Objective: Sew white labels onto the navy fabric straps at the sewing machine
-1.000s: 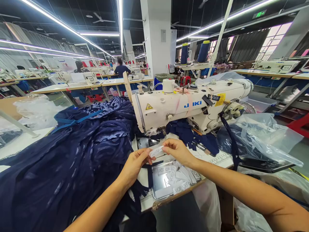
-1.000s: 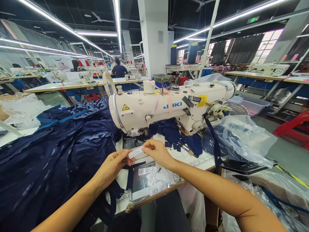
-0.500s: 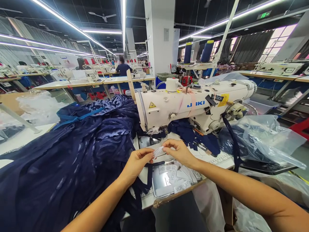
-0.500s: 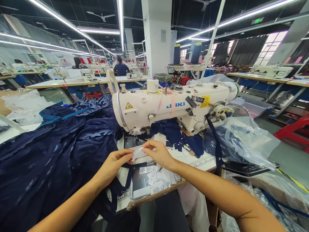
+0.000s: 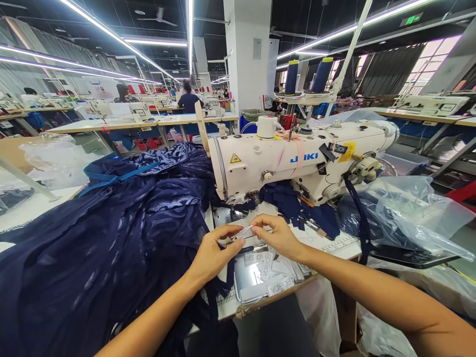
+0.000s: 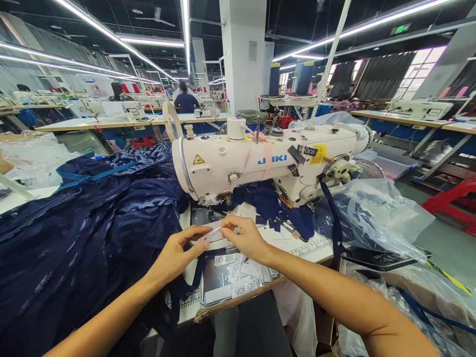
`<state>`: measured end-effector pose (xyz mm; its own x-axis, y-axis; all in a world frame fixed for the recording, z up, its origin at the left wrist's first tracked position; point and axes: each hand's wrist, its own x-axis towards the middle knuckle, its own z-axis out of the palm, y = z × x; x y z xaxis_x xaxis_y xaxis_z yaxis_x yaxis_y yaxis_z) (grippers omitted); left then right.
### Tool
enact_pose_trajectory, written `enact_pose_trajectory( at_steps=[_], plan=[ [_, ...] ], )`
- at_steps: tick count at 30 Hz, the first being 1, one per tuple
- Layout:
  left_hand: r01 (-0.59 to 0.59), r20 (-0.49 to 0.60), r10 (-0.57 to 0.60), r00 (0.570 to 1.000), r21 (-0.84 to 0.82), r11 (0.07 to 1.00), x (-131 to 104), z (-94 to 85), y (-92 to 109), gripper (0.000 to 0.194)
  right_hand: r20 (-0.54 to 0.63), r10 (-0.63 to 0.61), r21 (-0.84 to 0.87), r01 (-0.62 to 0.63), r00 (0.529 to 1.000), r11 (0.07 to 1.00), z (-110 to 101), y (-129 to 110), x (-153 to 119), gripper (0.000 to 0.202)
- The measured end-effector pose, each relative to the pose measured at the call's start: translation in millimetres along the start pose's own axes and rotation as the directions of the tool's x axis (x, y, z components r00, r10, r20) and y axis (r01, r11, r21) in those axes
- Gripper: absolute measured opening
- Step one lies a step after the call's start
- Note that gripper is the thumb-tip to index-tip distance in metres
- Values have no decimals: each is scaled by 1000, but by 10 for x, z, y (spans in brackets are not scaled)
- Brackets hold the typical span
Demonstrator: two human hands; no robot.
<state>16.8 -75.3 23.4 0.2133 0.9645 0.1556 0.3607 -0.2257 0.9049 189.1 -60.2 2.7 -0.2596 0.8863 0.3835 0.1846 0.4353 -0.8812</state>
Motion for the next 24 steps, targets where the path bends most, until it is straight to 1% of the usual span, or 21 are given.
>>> enact_pose_trajectory(
  at_steps=[2, 4, 6, 9, 13, 15, 17, 19, 22, 24],
  plan=[
    [12, -45, -11, 999, 2, 1000, -3, 33, 39, 23, -20, -64, -58, 63, 998, 996, 23, 1, -14, 10],
    [-1, -65, 0, 998, -13, 1000, -4, 64, 57, 17, -33, -111, -98, 108, 993, 989, 49, -4, -25, 10],
    [-36, -70, 34, 997, -18, 999, -6, 80, 54, 13, -32, -117, -102, 113, 993, 988, 70, -11, -30, 10],
    [-91, -65, 92, 994, 7, 996, -13, 76, 28, 14, 3, -83, -40, 83, 997, 996, 74, -21, -24, 9],
    [-120, -24, 121, 992, 53, 991, -18, 50, -5, 16, 28, -125, 36, 124, 992, 992, 36, -29, -2, 5],
    [-118, 3, 118, 993, 61, 991, -15, 43, -18, 17, 45, -119, 60, 117, 992, 991, 18, -29, 9, 7],
    [-107, 35, 105, 994, 62, 992, -11, 41, -31, 18, 59, -93, 79, 88, 994, 993, 6, -25, 20, 8],
    [-88, 38, 85, 996, 70, 994, -11, 40, -42, 21, 57, -48, 112, 41, 997, 993, 0, -12, 35, 9],
    [-60, 18, 59, 998, 123, 991, -17, 31, -50, 29, 44, 90, 203, -97, 995, 974, -7, 16, 67, 11],
    [-67, 23, 64, 998, 166, 984, -22, 22, -47, 27, 34, 191, 260, -193, 981, 946, -12, 34, 84, 13]
  ],
)
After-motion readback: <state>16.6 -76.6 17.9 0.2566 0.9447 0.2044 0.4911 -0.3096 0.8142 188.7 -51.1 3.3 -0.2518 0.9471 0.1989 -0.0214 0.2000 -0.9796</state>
